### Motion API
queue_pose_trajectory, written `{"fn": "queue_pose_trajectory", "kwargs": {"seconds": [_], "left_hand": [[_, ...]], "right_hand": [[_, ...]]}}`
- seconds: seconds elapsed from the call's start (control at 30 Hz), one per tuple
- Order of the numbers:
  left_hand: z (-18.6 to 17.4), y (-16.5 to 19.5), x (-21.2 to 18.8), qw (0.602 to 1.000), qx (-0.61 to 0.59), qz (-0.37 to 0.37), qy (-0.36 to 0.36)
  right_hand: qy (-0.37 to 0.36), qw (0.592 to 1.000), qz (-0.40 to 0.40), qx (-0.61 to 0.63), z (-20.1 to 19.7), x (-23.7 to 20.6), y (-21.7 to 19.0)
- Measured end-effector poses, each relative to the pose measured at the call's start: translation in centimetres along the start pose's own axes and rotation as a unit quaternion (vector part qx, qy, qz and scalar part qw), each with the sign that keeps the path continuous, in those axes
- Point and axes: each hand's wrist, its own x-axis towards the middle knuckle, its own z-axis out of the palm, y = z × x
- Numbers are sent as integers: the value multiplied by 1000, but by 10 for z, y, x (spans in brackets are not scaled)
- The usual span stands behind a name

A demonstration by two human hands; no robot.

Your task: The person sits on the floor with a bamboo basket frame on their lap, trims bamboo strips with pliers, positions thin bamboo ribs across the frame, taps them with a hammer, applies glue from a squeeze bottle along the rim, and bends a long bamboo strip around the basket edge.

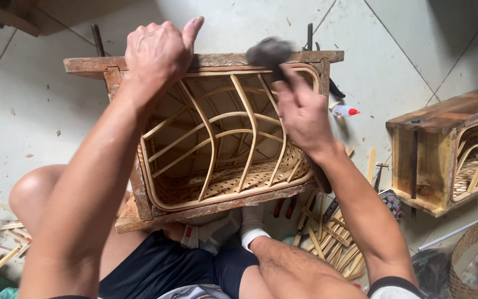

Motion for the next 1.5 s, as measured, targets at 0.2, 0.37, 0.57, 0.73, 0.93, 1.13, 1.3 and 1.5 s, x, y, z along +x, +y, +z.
{"fn": "queue_pose_trajectory", "kwargs": {"seconds": [0.2, 0.37, 0.57, 0.73, 0.93, 1.13, 1.3, 1.5], "left_hand": [[4, 8, -10, 999, -10, 18, 43], [-7, -2, -1, 996, -91, 12, 22], [-32, -30, 11, 963, -261, -11, -65], [-10, -7, -4, 995, -76, 51, 44], [-8, 1, -12, 999, -14, 33, -1], [-7, 3, -16, 993, 16, 98, 65], [-4, 0, -15, 996, 18, 72, 43], [-1, -15, -18, 995, -17, 84, 53]], "right_hand": [[-17, 999, -20, -25, -10, 7, 9], [-9, 998, 51, 42, -25, 0, -1], [-35, 993, -101, -53, 1, 9, 7], [-38, 995, -49, -79, -7, 15, 9], [41, 996, 68, 40, -48, -4, 0], [19, 996, 80, 21, -58, -7, 16], [-26, 999, 16, -23, -46, -4, 22], [-58, 995, -3, -75, -32, 4, 18]]}}
